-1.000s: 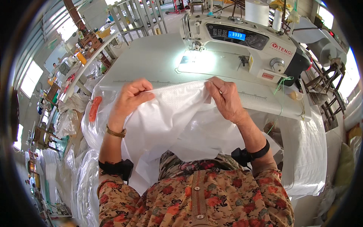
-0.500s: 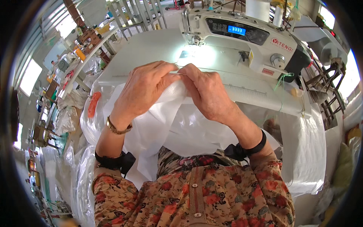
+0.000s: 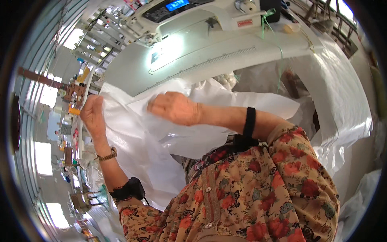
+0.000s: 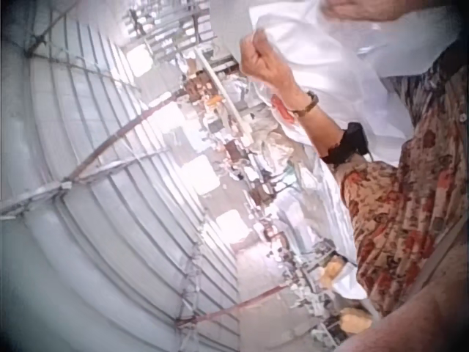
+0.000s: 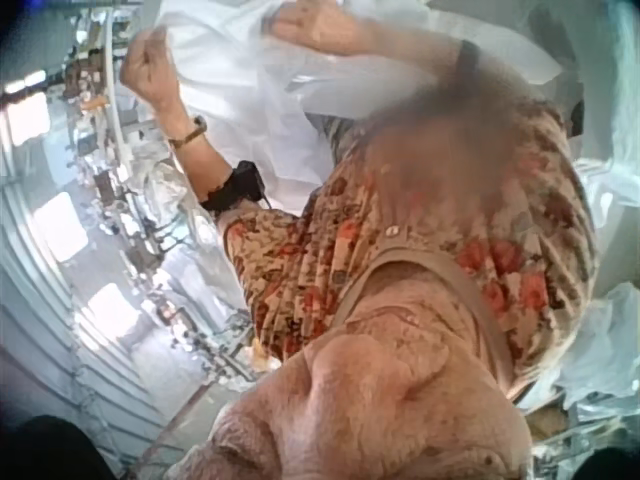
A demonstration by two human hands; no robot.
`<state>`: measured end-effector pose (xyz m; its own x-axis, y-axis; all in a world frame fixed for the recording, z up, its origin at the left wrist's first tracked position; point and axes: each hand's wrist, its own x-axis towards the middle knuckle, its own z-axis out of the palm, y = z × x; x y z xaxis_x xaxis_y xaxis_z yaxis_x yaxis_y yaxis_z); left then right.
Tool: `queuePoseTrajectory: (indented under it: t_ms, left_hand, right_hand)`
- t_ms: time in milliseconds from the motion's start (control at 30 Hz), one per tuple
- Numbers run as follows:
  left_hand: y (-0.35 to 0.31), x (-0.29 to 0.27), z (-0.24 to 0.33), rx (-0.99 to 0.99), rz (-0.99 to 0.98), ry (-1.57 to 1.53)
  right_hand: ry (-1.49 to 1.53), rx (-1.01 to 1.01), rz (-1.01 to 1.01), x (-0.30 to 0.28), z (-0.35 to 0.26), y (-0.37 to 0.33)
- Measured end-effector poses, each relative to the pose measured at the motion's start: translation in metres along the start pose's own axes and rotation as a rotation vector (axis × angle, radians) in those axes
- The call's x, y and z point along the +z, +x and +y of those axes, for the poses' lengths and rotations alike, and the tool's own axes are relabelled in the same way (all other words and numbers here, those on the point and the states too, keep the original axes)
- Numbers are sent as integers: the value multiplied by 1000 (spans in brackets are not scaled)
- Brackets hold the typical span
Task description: Sewing a large white plastic or fabric sheet using an industrial sewing machine.
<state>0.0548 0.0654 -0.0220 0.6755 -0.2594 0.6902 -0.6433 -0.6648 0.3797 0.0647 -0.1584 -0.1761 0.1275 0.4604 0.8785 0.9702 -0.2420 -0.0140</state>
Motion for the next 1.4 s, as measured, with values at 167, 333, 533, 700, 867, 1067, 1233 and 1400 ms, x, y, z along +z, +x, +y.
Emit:
queuePoseTrajectory:
  t_ms: [167, 333, 533, 700, 867, 1067, 1233, 1400]
  left_hand:
    - [2, 5, -7, 46, 17, -37]
    - [6, 5, -16, 35, -7, -33]
    - [12, 12, -13, 22, 19, -5]
    - [9, 1, -19, -4, 47, 66]
    - [18, 13, -22, 33, 52, 23]
    - [21, 16, -20, 32, 58, 33]
    - [20, 13, -21, 37, 68, 42]
    - [22, 18, -25, 17, 81, 3]
  right_hand:
    - [-151, 465, -282, 12, 11, -4]
    - [666, 775, -49, 24, -26, 15]
    - [728, 765, 110, 54, -27, 17]
    - [932, 958, 177, 23, -39, 14]
    - [948, 852, 197, 33, -44, 9]
    - [877, 916, 144, 36, -48, 17]
    - [835, 981, 126, 43, -51, 25]
    - [1214, 951, 304, 59, -41, 8]
